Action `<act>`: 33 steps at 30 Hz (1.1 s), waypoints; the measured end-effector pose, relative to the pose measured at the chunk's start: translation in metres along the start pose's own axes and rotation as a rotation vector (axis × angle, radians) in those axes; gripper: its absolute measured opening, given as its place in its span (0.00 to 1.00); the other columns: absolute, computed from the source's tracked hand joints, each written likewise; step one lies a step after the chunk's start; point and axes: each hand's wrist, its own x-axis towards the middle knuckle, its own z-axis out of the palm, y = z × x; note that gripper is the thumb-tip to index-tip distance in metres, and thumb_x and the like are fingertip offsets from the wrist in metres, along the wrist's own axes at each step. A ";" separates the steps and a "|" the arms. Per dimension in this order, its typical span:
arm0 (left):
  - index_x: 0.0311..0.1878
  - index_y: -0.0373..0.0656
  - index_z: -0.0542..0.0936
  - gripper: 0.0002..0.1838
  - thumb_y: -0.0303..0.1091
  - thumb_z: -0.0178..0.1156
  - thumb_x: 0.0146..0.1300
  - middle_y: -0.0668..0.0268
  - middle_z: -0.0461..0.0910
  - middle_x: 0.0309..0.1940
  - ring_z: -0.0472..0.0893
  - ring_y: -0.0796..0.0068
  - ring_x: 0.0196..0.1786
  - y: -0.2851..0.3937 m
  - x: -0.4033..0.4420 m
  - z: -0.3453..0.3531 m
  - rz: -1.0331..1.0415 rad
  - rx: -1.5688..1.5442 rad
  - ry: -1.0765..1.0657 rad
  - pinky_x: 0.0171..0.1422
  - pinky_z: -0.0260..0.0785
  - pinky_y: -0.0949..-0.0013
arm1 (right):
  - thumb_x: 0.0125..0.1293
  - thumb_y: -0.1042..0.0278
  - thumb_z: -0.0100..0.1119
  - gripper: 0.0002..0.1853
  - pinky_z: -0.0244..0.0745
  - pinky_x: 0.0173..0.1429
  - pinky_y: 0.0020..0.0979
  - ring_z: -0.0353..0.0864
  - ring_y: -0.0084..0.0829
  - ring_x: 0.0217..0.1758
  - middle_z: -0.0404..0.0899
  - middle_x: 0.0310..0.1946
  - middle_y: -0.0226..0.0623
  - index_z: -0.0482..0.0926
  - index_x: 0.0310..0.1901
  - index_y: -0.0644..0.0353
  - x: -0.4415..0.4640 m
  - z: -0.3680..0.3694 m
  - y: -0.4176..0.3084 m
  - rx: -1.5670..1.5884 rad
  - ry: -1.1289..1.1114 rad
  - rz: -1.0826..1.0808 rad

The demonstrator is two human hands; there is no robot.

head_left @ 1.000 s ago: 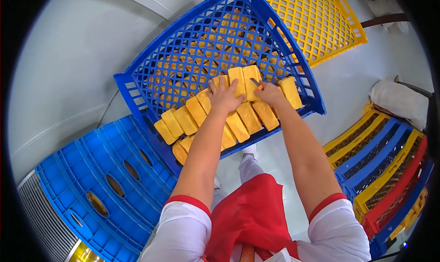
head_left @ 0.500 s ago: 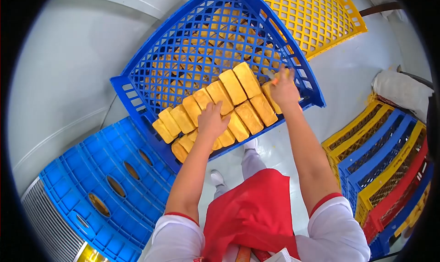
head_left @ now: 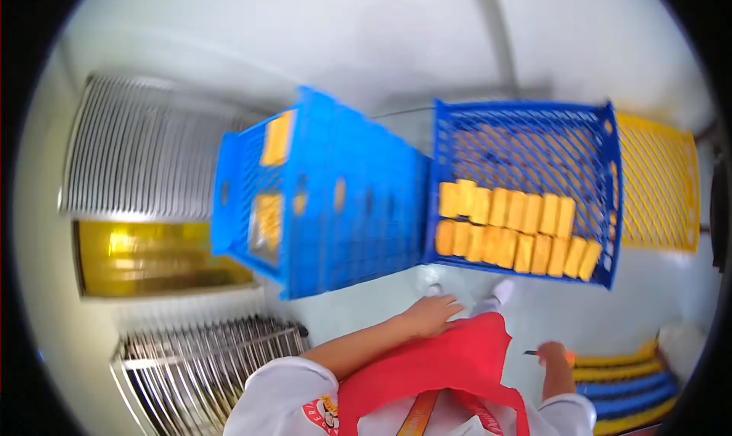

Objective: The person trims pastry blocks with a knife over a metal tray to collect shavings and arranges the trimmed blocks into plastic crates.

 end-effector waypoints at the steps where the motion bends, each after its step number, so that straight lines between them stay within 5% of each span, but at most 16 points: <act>1: 0.66 0.44 0.71 0.28 0.36 0.62 0.63 0.52 0.70 0.65 0.74 0.50 0.63 0.008 -0.017 -0.017 0.082 0.026 0.226 0.65 0.70 0.52 | 0.61 0.65 0.59 0.16 0.79 0.57 0.43 0.83 0.41 0.56 0.85 0.50 0.40 0.84 0.51 0.53 0.002 0.012 0.002 0.436 0.244 0.367; 2: 0.67 0.43 0.70 0.28 0.36 0.62 0.64 0.53 0.69 0.66 0.74 0.51 0.64 0.013 -0.038 -0.030 0.170 0.060 0.442 0.65 0.69 0.52 | 0.61 0.66 0.59 0.17 0.79 0.57 0.43 0.83 0.42 0.56 0.84 0.50 0.42 0.82 0.52 0.56 0.005 0.023 0.007 0.895 0.487 0.717; 5: 0.64 0.42 0.73 0.25 0.34 0.62 0.64 0.54 0.74 0.62 0.76 0.53 0.62 0.027 -0.103 -0.091 0.293 -0.066 0.735 0.64 0.71 0.55 | 0.63 0.67 0.58 0.17 0.79 0.57 0.44 0.83 0.45 0.55 0.83 0.51 0.47 0.79 0.53 0.59 0.022 0.007 0.000 0.773 0.749 0.617; 6: 0.61 0.41 0.76 0.22 0.33 0.62 0.64 0.54 0.77 0.57 0.77 0.53 0.59 0.025 -0.132 -0.106 0.356 -0.118 0.825 0.62 0.72 0.56 | 0.68 0.66 0.52 0.15 0.78 0.56 0.46 0.82 0.50 0.55 0.81 0.52 0.51 0.77 0.53 0.60 -0.029 -0.058 -0.035 0.225 0.400 0.314; 10: 0.53 0.42 0.81 0.13 0.27 0.60 0.66 0.56 0.82 0.46 0.82 0.55 0.47 -0.041 -0.231 -0.153 0.309 -0.085 1.181 0.51 0.76 0.61 | 0.70 0.68 0.47 0.14 0.78 0.55 0.47 0.82 0.52 0.54 0.82 0.52 0.51 0.77 0.52 0.59 -0.062 -0.106 -0.084 0.015 0.412 0.228; 12: 0.52 0.43 0.82 0.12 0.26 0.59 0.66 0.56 0.81 0.45 0.82 0.57 0.43 -0.108 -0.255 -0.175 0.184 -0.014 1.306 0.48 0.76 0.63 | 0.71 0.68 0.45 0.14 0.79 0.52 0.48 0.83 0.51 0.52 0.82 0.50 0.50 0.78 0.53 0.56 -0.047 -0.092 -0.056 0.562 0.909 0.697; 13: 0.51 0.42 0.82 0.12 0.26 0.58 0.66 0.57 0.82 0.44 0.82 0.57 0.42 -0.148 -0.260 -0.188 0.129 0.006 1.341 0.47 0.76 0.63 | 0.71 0.68 0.45 0.14 0.79 0.52 0.48 0.83 0.51 0.52 0.82 0.50 0.50 0.78 0.53 0.56 -0.037 -0.091 -0.055 0.567 0.916 0.721; 15: 0.52 0.43 0.82 0.13 0.25 0.56 0.65 0.56 0.81 0.47 0.82 0.59 0.45 -0.223 -0.264 -0.206 -0.005 -0.012 1.380 0.50 0.75 0.61 | 0.71 0.67 0.46 0.14 0.79 0.51 0.48 0.83 0.51 0.51 0.83 0.49 0.48 0.78 0.54 0.53 -0.022 -0.090 -0.079 0.470 0.999 0.659; 16: 0.52 0.43 0.82 0.13 0.25 0.56 0.65 0.56 0.81 0.47 0.82 0.59 0.45 -0.263 -0.260 -0.215 0.035 -0.016 1.387 0.50 0.75 0.61 | 0.70 0.68 0.45 0.13 0.79 0.49 0.47 0.83 0.52 0.49 0.84 0.47 0.49 0.77 0.51 0.53 -0.030 -0.122 -0.118 0.077 0.635 0.389; 20: 0.59 0.51 0.80 0.20 0.28 0.56 0.64 0.54 0.74 0.60 0.78 0.53 0.56 -0.354 -0.247 -0.241 -0.171 0.145 1.330 0.59 0.73 0.54 | 0.68 0.70 0.47 0.11 0.79 0.50 0.46 0.84 0.50 0.48 0.85 0.43 0.47 0.77 0.48 0.52 -0.054 -0.134 -0.247 -0.230 0.532 0.174; 22: 0.65 0.61 0.77 0.25 0.34 0.57 0.63 0.53 0.67 0.67 0.73 0.44 0.62 -0.374 -0.240 -0.257 -0.270 0.171 1.243 0.64 0.70 0.50 | 0.68 0.66 0.51 0.08 0.79 0.49 0.47 0.85 0.49 0.46 0.85 0.39 0.43 0.77 0.46 0.50 -0.034 -0.116 -0.267 0.825 1.056 0.966; 23: 0.65 0.61 0.77 0.25 0.34 0.57 0.63 0.53 0.67 0.67 0.73 0.44 0.62 -0.379 -0.234 -0.261 -0.236 0.165 1.241 0.64 0.70 0.50 | 0.68 0.66 0.51 0.08 0.79 0.49 0.47 0.85 0.49 0.46 0.85 0.39 0.43 0.77 0.46 0.50 -0.033 -0.118 -0.278 0.835 1.062 0.997; 25: 0.66 0.62 0.76 0.26 0.40 0.58 0.63 0.51 0.66 0.68 0.72 0.44 0.64 -0.384 -0.224 -0.273 -0.240 0.270 1.141 0.65 0.70 0.50 | 0.67 0.62 0.54 0.08 0.78 0.50 0.49 0.85 0.49 0.47 0.85 0.40 0.43 0.76 0.45 0.51 -0.030 -0.139 -0.309 0.276 0.704 0.475; 27: 0.66 0.60 0.76 0.26 0.43 0.58 0.63 0.49 0.67 0.67 0.72 0.43 0.63 -0.384 -0.215 -0.280 -0.215 0.292 1.117 0.65 0.69 0.49 | 0.67 0.56 0.57 0.12 0.76 0.53 0.50 0.84 0.51 0.49 0.85 0.42 0.48 0.77 0.45 0.53 -0.072 -0.194 -0.372 0.345 0.754 0.462; 31: 0.60 0.50 0.78 0.25 0.47 0.62 0.61 0.46 0.70 0.64 0.73 0.42 0.62 -0.393 -0.199 -0.298 -0.236 0.131 1.062 0.66 0.68 0.51 | 0.67 0.47 0.56 0.20 0.75 0.55 0.51 0.83 0.53 0.51 0.83 0.44 0.54 0.78 0.47 0.56 -0.093 -0.230 -0.383 0.640 0.863 0.583; 33: 0.53 0.42 0.77 0.25 0.48 0.66 0.58 0.46 0.76 0.56 0.77 0.41 0.56 -0.413 -0.186 -0.305 -0.158 0.125 1.154 0.62 0.71 0.49 | 0.68 0.41 0.53 0.27 0.79 0.43 0.48 0.85 0.50 0.39 0.83 0.32 0.51 0.77 0.41 0.64 -0.081 -0.240 -0.361 0.697 1.225 0.559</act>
